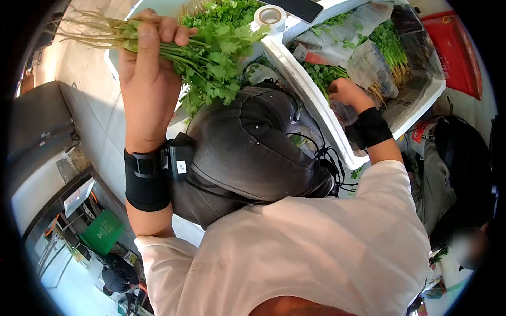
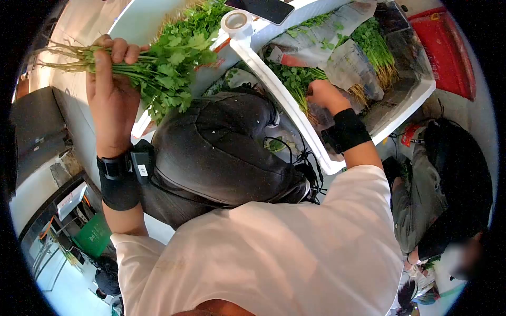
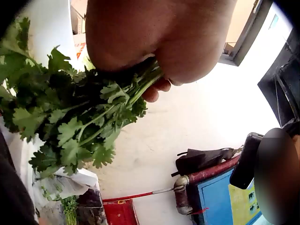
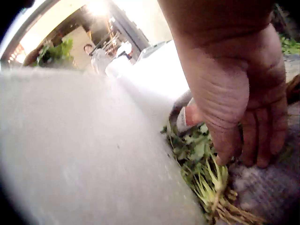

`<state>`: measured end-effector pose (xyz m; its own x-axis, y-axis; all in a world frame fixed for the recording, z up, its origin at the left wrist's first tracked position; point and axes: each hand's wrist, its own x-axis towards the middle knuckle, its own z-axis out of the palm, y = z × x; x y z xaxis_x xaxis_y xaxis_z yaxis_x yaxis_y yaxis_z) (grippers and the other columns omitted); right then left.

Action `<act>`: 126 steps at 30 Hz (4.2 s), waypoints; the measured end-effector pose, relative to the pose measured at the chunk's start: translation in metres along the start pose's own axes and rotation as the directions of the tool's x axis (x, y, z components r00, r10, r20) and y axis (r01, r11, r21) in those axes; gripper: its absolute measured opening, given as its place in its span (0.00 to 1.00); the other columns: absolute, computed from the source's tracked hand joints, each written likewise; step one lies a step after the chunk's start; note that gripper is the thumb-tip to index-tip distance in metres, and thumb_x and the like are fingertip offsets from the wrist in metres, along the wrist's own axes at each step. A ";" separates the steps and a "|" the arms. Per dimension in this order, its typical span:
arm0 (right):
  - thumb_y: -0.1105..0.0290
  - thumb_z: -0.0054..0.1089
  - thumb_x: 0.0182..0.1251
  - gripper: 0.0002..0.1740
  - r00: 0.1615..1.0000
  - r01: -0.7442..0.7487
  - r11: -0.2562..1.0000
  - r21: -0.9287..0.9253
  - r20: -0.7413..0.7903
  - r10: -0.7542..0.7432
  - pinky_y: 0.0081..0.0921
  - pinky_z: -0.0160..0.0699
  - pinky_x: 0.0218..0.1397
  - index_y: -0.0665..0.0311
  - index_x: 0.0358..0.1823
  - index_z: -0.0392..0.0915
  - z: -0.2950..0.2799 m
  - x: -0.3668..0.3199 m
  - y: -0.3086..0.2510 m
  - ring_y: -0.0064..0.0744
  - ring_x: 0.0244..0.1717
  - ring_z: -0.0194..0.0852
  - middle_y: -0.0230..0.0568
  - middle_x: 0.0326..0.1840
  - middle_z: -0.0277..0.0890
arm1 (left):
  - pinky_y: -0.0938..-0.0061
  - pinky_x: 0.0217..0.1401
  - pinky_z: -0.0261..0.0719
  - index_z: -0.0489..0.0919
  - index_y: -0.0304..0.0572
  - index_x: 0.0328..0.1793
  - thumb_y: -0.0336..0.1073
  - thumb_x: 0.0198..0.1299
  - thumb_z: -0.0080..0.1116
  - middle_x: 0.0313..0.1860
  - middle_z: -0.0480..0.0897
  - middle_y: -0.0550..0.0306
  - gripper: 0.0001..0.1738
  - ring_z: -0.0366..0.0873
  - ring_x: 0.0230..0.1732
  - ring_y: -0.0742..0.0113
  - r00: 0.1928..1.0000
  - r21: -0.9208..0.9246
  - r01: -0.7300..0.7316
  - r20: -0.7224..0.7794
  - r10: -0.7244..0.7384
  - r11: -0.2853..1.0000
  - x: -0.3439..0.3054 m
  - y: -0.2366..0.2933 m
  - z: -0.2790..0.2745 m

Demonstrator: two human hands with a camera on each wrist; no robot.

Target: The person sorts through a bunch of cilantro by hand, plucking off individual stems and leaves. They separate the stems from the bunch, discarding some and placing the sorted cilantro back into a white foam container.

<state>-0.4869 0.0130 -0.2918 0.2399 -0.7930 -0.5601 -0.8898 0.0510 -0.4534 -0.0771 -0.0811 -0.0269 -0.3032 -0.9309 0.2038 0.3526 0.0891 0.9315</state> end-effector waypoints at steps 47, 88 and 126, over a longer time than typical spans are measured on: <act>0.74 0.64 0.75 0.14 0.340 0.599 0.792 0.120 -0.933 -0.115 0.22 0.82 0.55 0.67 0.59 0.84 -0.163 -0.100 -0.169 0.22 0.50 0.83 0.34 0.53 0.85 | 0.79 0.49 0.71 0.68 0.42 0.60 0.37 0.79 0.52 0.40 0.75 0.62 0.12 0.72 0.40 0.75 0.995 0.411 -0.078 -0.027 0.098 0.908 -0.019 0.002 0.011; 0.76 0.64 0.70 0.10 0.610 0.777 0.537 0.329 -0.607 -0.510 0.20 0.78 0.36 0.68 0.51 0.82 -0.184 -0.069 -0.384 0.18 0.36 0.78 0.33 0.39 0.85 | 0.74 0.42 0.80 0.85 0.31 0.52 0.37 0.65 0.69 0.34 0.87 0.58 0.16 0.81 0.36 0.75 0.932 0.574 -0.032 -0.278 0.231 0.818 -0.039 0.056 -0.008; 0.75 0.66 0.70 0.08 0.662 0.713 0.613 0.340 -0.613 -0.431 0.18 0.72 0.34 0.69 0.46 0.78 -0.160 -0.088 -0.419 0.15 0.31 0.72 0.31 0.30 0.78 | 0.75 0.49 0.80 0.83 0.35 0.55 0.32 0.68 0.65 0.42 0.87 0.60 0.13 0.80 0.43 0.77 0.942 0.560 -0.110 -0.205 0.266 0.821 -0.062 0.073 -0.013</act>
<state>-0.1973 -0.0360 0.0582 0.3046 -0.9193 0.2493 -0.2421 -0.3279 -0.9132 -0.0213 -0.0218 0.0247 -0.0100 -0.9257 0.3781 -0.1724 0.3741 0.9112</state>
